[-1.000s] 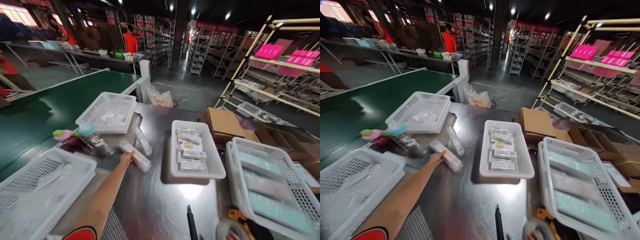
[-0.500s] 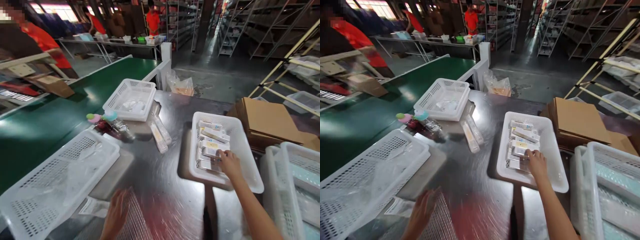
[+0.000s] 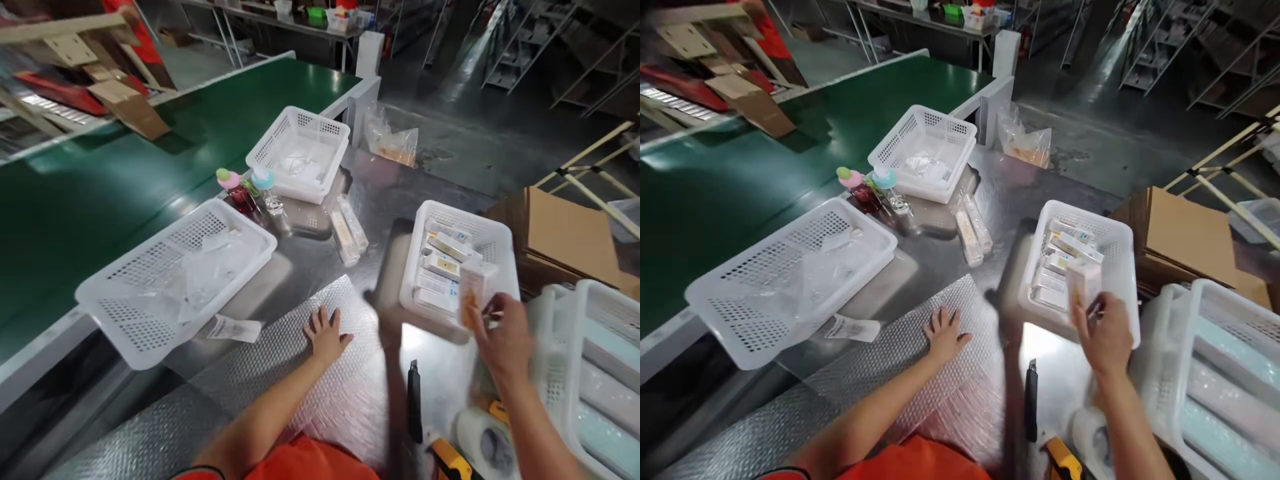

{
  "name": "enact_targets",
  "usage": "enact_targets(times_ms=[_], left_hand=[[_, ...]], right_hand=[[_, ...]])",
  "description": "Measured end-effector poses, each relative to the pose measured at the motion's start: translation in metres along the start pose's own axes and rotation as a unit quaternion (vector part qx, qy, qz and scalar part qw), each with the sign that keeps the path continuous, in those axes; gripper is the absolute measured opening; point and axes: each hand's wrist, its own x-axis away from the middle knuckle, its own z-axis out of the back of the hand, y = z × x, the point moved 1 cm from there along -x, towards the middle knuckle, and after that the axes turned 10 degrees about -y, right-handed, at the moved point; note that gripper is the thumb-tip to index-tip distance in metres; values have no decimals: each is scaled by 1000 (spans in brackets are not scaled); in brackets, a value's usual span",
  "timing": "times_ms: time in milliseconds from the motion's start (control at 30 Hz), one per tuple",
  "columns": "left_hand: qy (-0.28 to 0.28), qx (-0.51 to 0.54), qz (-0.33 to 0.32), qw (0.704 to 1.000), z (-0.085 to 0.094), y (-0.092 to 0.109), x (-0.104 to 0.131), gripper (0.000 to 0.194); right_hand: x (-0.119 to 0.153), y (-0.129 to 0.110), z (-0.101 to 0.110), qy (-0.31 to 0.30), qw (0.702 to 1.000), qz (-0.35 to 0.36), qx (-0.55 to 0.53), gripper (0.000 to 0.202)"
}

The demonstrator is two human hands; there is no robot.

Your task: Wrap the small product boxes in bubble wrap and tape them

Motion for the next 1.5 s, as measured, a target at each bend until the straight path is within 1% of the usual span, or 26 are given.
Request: enact_targets(times_ms=[33,67,100,167,200,267,300,367,433,500,600,767,900,1000,1067,1133,1200,1233,1267,1300,1333,1367,1400,1433,1500], left_hand=[[-1,13,-24,1000,-2,5,0,77],[6,26,-52,998,-5,4,2,72],[18,37,-78,996,-8,-2,5,70],[48,54,-105,992,-14,-23,12,66],[57,59,-115,990,-17,-36,16,62],[57,58,-142,986,-20,-58,20,52],[51,51,-157,985,-21,-66,21,49],[49,24,-182,982,-20,-74,22,48],[60,-11,-180,982,-17,-74,23,49],[73,-33,-167,983,-16,-73,24,49],[73,-40,-159,984,-17,-74,27,51],[89,-69,-186,976,-25,-83,27,52],[96,-81,-195,973,-31,-87,24,53],[98,-72,-196,973,-30,-86,25,53],[90,-50,-190,976,-26,-84,28,52],[90,1,-184,979,-18,-78,32,48],[106,106,-175,973,-10,-68,34,40],[104,190,-157,963,-6,-61,33,35],[87,286,-125,946,-5,-53,30,29],[57,376,-86,921,-5,-44,26,23],[19,450,-44,892,-7,-35,20,17],[-18,502,-8,865,-9,-26,14,13],[-46,531,20,846,-12,-18,7,12],[-62,543,35,837,-15,-11,0,13],[-72,553,48,829,-21,-4,-10,15]], right_hand=[[17,-18,-2,-26,999,1,-34,48],[33,-37,-8,-59,996,4,-64,48],[49,-56,-20,-101,991,6,-85,48],[74,-90,-53,-191,976,11,-104,43],[84,-105,-71,-233,968,15,-96,40],[95,-131,-107,-294,954,27,-56,36],[97,-141,-122,-313,948,37,-31,35],[99,-157,-147,-333,941,62,8,35],[101,-168,-164,-340,936,86,33,36],[103,-174,-174,-341,933,105,53,36],[106,-174,-180,-336,931,122,70,35],[107,-169,-177,-337,930,132,67,33],[108,-170,-177,-336,930,133,65,33],[109,-171,-180,-330,934,124,52,34],[108,-167,-184,-327,937,119,26,37],[103,-157,-187,-303,947,103,-21,39],[94,-139,-191,-265,962,36,-52,39],[88,-128,-193,-252,966,-8,-55,38],[83,-118,-195,-247,966,-49,-50,36],[77,-108,-196,-253,963,-77,-45,33],[71,-101,-197,-266,959,-89,-42,29],[65,-96,-197,-280,955,-87,-45,24],[60,-93,-196,-292,952,-78,-51,19],[56,-92,-193,-301,950,-68,-57,16],[54,-97,-185,-312,947,-44,-68,14]])
